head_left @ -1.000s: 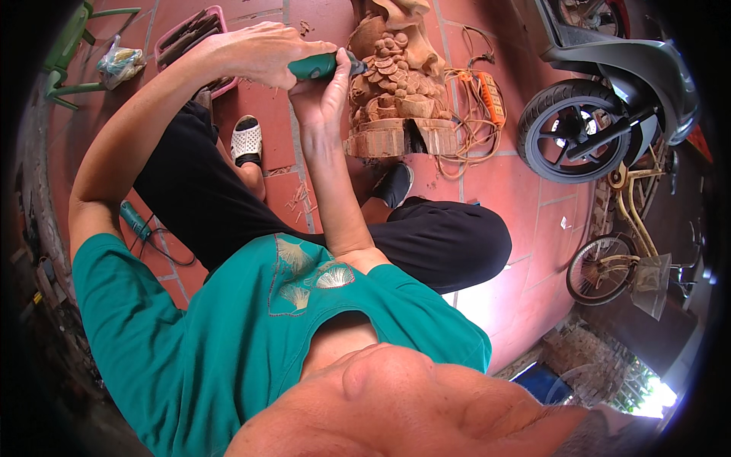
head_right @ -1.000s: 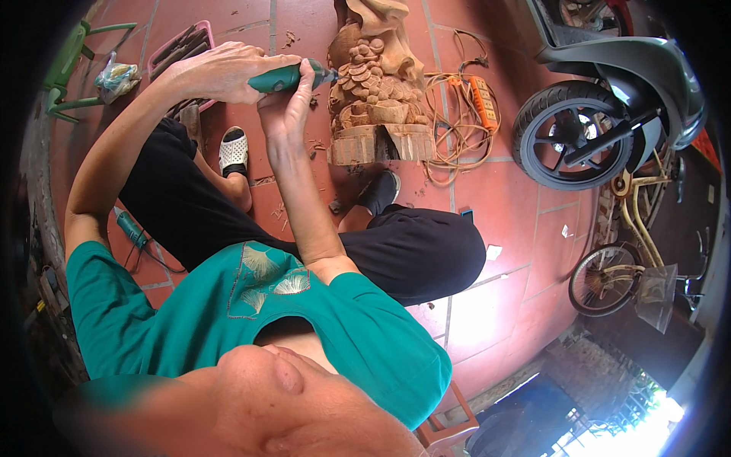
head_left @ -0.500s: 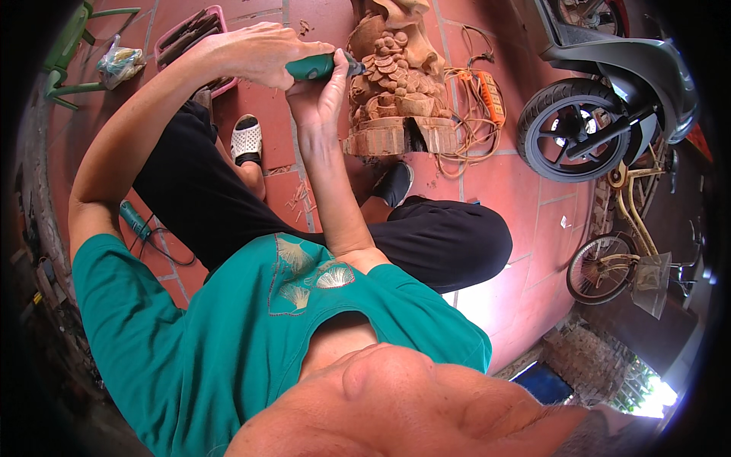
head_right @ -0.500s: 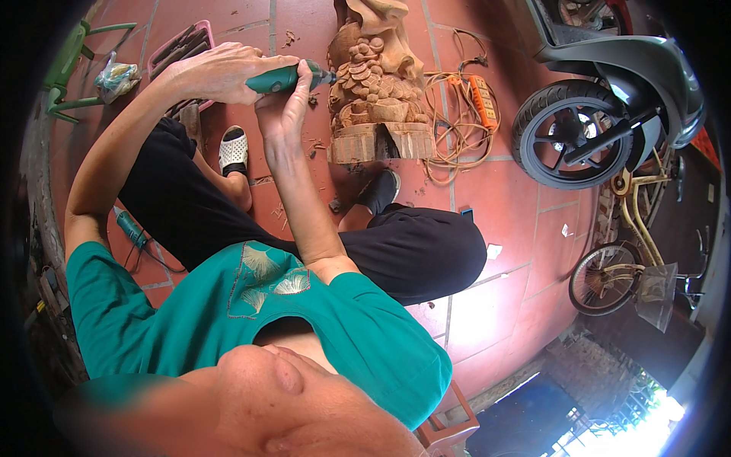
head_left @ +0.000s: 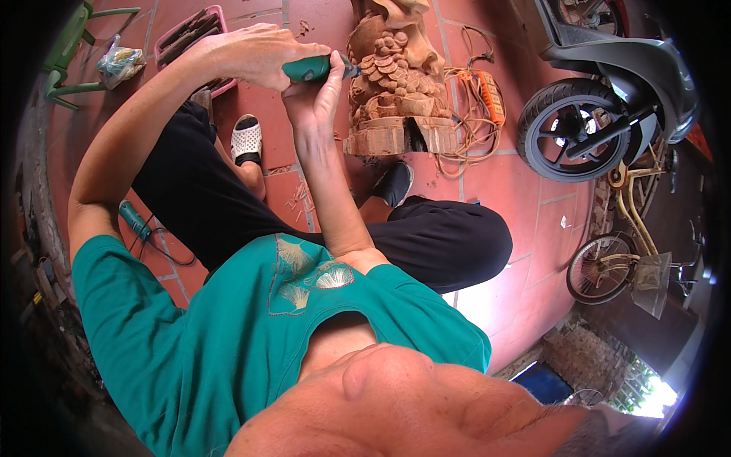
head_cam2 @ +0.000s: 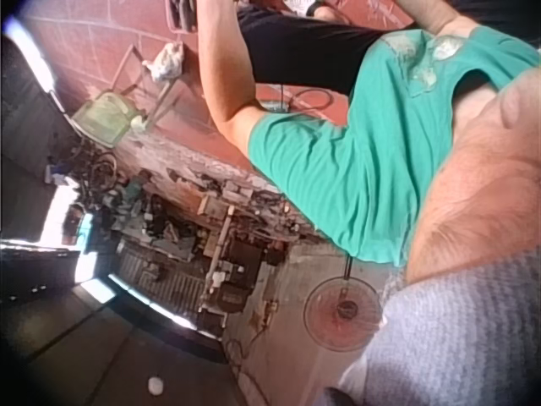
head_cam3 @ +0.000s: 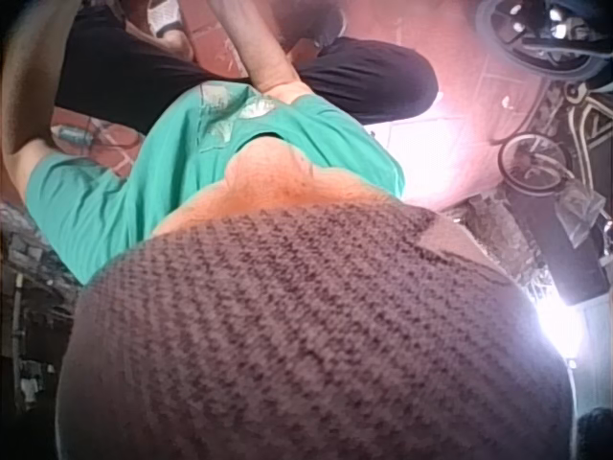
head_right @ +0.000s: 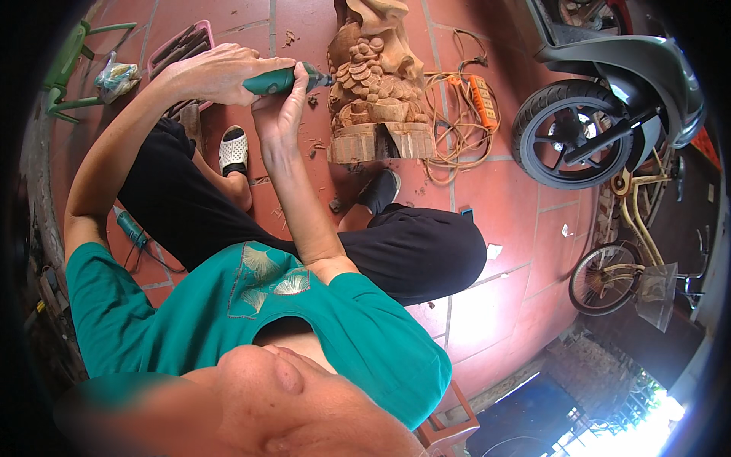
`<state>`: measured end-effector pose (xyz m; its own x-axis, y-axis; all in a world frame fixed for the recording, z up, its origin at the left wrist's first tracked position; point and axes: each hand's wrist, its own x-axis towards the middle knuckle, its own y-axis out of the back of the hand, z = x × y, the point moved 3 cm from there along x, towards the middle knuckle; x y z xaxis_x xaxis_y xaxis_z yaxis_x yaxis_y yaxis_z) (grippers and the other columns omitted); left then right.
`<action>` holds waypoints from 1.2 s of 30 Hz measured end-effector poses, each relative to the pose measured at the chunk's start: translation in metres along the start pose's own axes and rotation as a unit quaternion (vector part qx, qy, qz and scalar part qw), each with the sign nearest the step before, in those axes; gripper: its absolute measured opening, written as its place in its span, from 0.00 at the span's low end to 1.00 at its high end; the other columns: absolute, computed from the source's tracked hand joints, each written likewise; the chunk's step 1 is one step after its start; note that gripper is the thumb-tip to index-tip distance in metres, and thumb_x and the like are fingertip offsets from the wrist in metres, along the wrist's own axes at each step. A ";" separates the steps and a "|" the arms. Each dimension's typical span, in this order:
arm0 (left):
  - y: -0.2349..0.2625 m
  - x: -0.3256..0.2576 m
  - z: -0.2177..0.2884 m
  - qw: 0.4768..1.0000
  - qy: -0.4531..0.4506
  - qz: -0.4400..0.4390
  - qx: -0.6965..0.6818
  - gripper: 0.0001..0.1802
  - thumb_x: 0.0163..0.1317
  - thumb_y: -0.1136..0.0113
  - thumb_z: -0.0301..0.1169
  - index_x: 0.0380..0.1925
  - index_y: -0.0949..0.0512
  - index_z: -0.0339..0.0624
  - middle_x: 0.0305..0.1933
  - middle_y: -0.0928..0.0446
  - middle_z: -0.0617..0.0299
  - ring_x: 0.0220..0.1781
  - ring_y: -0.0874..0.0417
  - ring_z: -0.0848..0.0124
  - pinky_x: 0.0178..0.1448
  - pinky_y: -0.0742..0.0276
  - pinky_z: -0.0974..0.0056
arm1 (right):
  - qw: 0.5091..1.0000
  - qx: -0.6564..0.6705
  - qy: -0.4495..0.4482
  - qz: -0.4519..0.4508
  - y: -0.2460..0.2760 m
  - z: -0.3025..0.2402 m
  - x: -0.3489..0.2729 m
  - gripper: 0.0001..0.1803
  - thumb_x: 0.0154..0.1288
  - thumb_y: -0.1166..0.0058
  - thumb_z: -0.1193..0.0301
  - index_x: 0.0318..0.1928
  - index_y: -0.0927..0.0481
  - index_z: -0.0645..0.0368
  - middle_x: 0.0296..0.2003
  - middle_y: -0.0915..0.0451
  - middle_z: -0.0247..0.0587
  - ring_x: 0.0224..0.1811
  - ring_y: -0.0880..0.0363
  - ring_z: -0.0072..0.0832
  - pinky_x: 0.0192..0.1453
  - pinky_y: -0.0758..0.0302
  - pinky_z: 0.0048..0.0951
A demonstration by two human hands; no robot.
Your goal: The person uses a handheld rotary carving tool to shape and detail a wooden sculpture. They hold the tool with both hands and work on the intricate surface of the wood, which is mounted on a stand.
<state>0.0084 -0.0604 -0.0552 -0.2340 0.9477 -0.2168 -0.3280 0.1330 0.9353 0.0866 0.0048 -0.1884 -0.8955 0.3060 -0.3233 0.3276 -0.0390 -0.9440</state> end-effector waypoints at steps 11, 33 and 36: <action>0.001 -0.005 -0.002 1.000 -0.002 -0.007 0.001 0.48 0.44 0.39 0.28 0.73 0.32 0.48 0.38 0.17 0.40 0.42 0.13 0.46 0.47 0.19 0.47 | 1.000 -0.006 -0.013 0.007 -0.012 0.004 -0.005 0.18 0.72 0.39 0.52 0.50 0.21 0.50 0.47 0.16 0.30 0.50 0.17 0.24 0.56 0.18 0.31; 0.005 -0.002 0.002 1.000 0.000 0.001 0.007 0.49 0.44 0.38 0.29 0.74 0.34 0.51 0.37 0.16 0.44 0.39 0.13 0.48 0.45 0.18 0.49 | 1.000 -0.007 0.006 0.010 -0.016 -0.005 -0.008 0.18 0.71 0.38 0.52 0.50 0.20 0.50 0.47 0.15 0.31 0.51 0.16 0.26 0.57 0.18 0.33; 0.008 -0.003 0.006 1.000 0.001 -0.003 0.004 0.49 0.44 0.39 0.28 0.74 0.33 0.51 0.38 0.16 0.44 0.41 0.13 0.47 0.47 0.17 0.49 | 1.000 -0.008 0.013 0.010 -0.019 -0.005 -0.010 0.19 0.71 0.38 0.52 0.51 0.21 0.50 0.48 0.16 0.31 0.51 0.16 0.26 0.57 0.19 0.33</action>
<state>0.0114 -0.0605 -0.0451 -0.2345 0.9460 -0.2240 -0.3229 0.1415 0.9358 0.0911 0.0069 -0.1672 -0.8803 0.3307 -0.3402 0.3503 -0.0308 -0.9361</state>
